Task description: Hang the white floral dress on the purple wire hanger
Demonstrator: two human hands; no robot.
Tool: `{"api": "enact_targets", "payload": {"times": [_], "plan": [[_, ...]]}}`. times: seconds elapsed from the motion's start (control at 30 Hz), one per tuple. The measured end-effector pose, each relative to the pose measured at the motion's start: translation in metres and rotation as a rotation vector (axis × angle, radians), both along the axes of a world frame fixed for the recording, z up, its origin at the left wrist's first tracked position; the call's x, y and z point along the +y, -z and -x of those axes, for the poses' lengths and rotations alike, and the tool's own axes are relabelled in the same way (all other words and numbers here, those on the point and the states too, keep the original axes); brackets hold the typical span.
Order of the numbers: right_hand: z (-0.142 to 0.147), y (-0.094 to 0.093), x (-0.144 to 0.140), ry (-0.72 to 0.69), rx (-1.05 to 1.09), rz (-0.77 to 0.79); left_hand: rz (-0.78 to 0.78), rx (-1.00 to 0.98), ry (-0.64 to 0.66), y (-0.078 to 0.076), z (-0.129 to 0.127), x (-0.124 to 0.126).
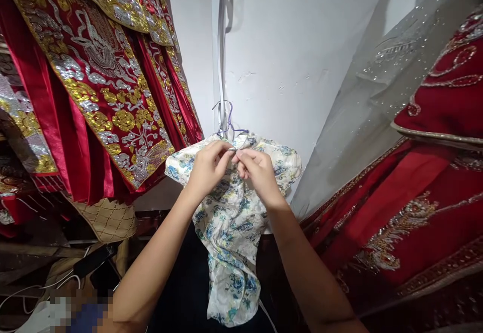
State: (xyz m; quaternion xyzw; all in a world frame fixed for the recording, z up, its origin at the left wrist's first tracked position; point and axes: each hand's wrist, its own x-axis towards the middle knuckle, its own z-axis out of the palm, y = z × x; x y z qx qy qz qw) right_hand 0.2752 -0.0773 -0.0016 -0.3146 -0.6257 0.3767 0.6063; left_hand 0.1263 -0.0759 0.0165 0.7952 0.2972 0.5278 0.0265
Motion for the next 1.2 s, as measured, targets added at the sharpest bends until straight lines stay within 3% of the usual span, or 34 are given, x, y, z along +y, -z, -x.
{"api": "enact_targets", "payload": {"times": [0.13, 0.23, 0.3, 0.37, 0.47, 0.57, 0.63, 0.67, 0.73, 0.83, 0.93, 1.0, 1.07, 1.13, 1.2], "plan": [[0.003, 0.040, 0.003, 0.105, 0.008, 0.086, -0.071, -0.265, -0.119, 0.006, 0.017, 0.006], [-0.001, 0.075, -0.014, 0.172, 0.074, 0.177, -0.039, -0.716, -0.185, 0.014, 0.057, 0.020], [-0.003, 0.093, -0.033, 0.197, 0.103, 0.236, 0.126, -1.081, -0.103, 0.027, 0.087, 0.030], [-0.001, 0.107, -0.051, 0.199, 0.096, 0.279, 0.432, -1.434, 0.038, 0.053, 0.108, 0.034], [0.007, 0.119, -0.068, 0.131, 0.075, 0.319, 0.810, -1.764, 0.181, 0.116, 0.111, 0.025], [0.009, 0.126, -0.072, 0.033, 0.089, 0.326, 0.932, -1.803, 0.165, 0.185, 0.089, 0.006], [0.006, 0.131, -0.071, -0.012, 0.082, 0.307, 1.014, -1.761, 0.118, 0.214, 0.077, -0.006], [0.004, 0.134, -0.070, -0.032, 0.066, 0.303, 1.024, -1.725, 0.128, 0.220, 0.073, -0.011], [0.001, 0.138, -0.068, -0.044, 0.054, 0.307, 0.991, -1.623, 0.241, 0.213, 0.071, -0.021], [0.003, 0.140, -0.065, 0.060, 0.114, 0.319, 0.912, -1.380, 0.469, 0.174, 0.068, -0.040], [0.014, 0.137, -0.065, 0.099, 0.092, 0.325, 0.895, -1.093, 0.577, 0.138, 0.049, -0.066], [0.022, 0.136, -0.069, -0.007, 0.101, 0.384, 0.881, -0.852, 0.515, 0.128, 0.029, -0.082], [0.028, 0.135, -0.075, -0.104, 0.205, 0.446, 0.818, -0.637, 0.349, 0.126, 0.010, -0.092], [0.028, 0.132, -0.078, -0.158, 0.242, 0.459, 0.733, -0.527, 0.196, 0.129, -0.002, -0.092], [0.022, 0.125, -0.078, -0.205, 0.103, 0.428, 0.662, -0.499, 0.148, 0.132, -0.003, -0.084]]}}
